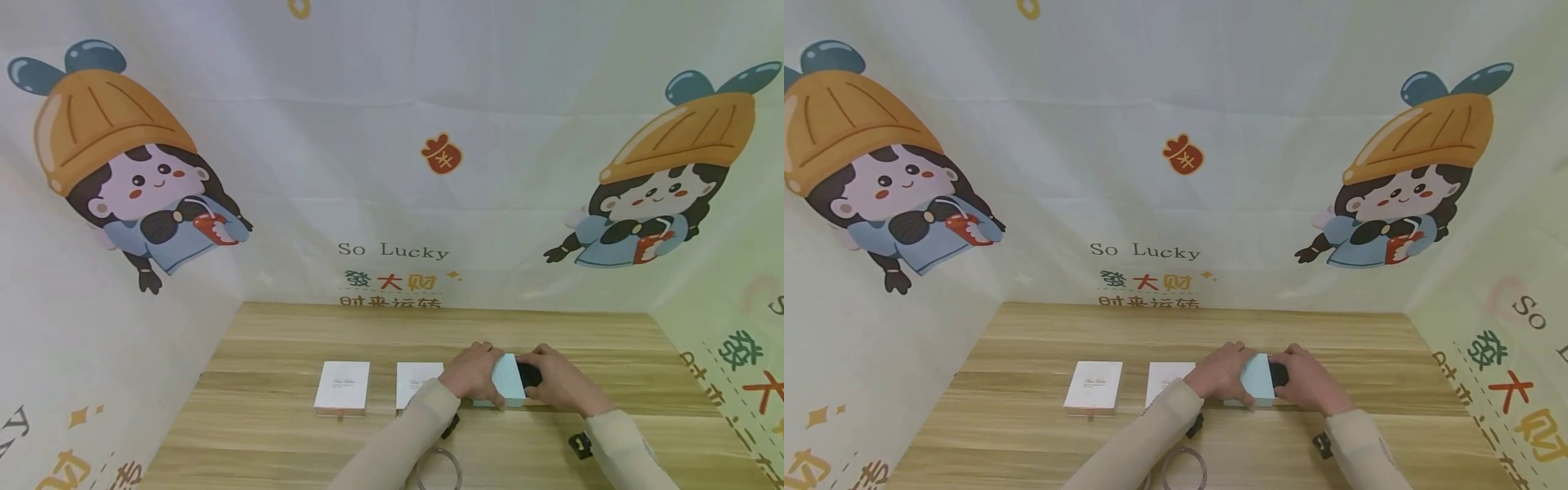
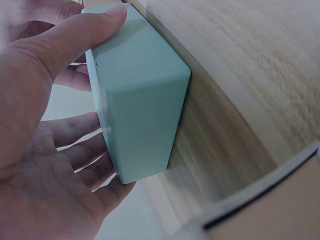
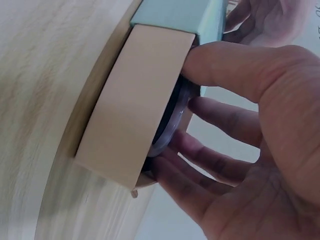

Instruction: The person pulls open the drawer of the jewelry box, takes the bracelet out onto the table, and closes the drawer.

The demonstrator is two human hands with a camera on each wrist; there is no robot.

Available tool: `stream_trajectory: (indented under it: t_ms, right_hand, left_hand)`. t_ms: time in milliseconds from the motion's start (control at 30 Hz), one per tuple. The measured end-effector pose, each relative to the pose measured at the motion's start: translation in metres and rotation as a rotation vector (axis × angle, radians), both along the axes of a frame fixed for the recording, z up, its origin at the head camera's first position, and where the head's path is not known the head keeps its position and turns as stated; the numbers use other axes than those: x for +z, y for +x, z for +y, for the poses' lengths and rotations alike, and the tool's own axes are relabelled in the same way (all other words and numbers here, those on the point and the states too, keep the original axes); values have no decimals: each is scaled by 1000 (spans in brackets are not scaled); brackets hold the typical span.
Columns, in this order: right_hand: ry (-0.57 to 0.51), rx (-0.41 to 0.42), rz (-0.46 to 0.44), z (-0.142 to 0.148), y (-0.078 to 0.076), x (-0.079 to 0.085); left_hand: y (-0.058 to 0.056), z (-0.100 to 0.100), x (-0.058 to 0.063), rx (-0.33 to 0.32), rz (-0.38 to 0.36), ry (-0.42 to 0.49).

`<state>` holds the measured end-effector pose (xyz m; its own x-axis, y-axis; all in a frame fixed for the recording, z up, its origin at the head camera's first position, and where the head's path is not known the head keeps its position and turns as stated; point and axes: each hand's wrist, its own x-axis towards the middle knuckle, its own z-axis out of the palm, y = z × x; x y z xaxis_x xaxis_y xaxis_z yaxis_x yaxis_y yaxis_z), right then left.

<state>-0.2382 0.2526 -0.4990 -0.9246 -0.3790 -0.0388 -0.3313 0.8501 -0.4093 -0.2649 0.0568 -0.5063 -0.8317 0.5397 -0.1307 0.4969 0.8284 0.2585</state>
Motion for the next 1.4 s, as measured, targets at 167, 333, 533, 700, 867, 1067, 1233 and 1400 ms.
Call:
stream_trajectory:
  t_ms: [167, 333, 533, 700, 867, 1067, 1233, 1400]
  right_hand:
    - [-4, 9, -12, -1, -3, 2]
    - [0, 9, -7, -2, -4, 2]
    - [-6, 2, 10, -3, -5, 1]
    - [4, 22, 65, -3, -6, -1]
    - [17, 10, 88, -3, -6, -1]
    - [39, -15, 105, -4, -5, 0]
    - [40, -51, 118, -4, -1, 3]
    - [-7, -94, 156, 1, 5, 5]
  left_hand:
    - [-1, -1, 0, -1, 4, -3]
    - [-1, -1, -1, -4, 10, -3]
    - [-1, -1, -2, 1, 8, -5]
    - [-1, -2, -2, 4, 4, 1]
    - [-1, -2, -2, 5, -3, 12]
    - [0, -2, -1, -1, -1, 10]
    - [1, -1, 0, -3, 10, 4]
    - [1, -2, -1, 5, 5, 1]
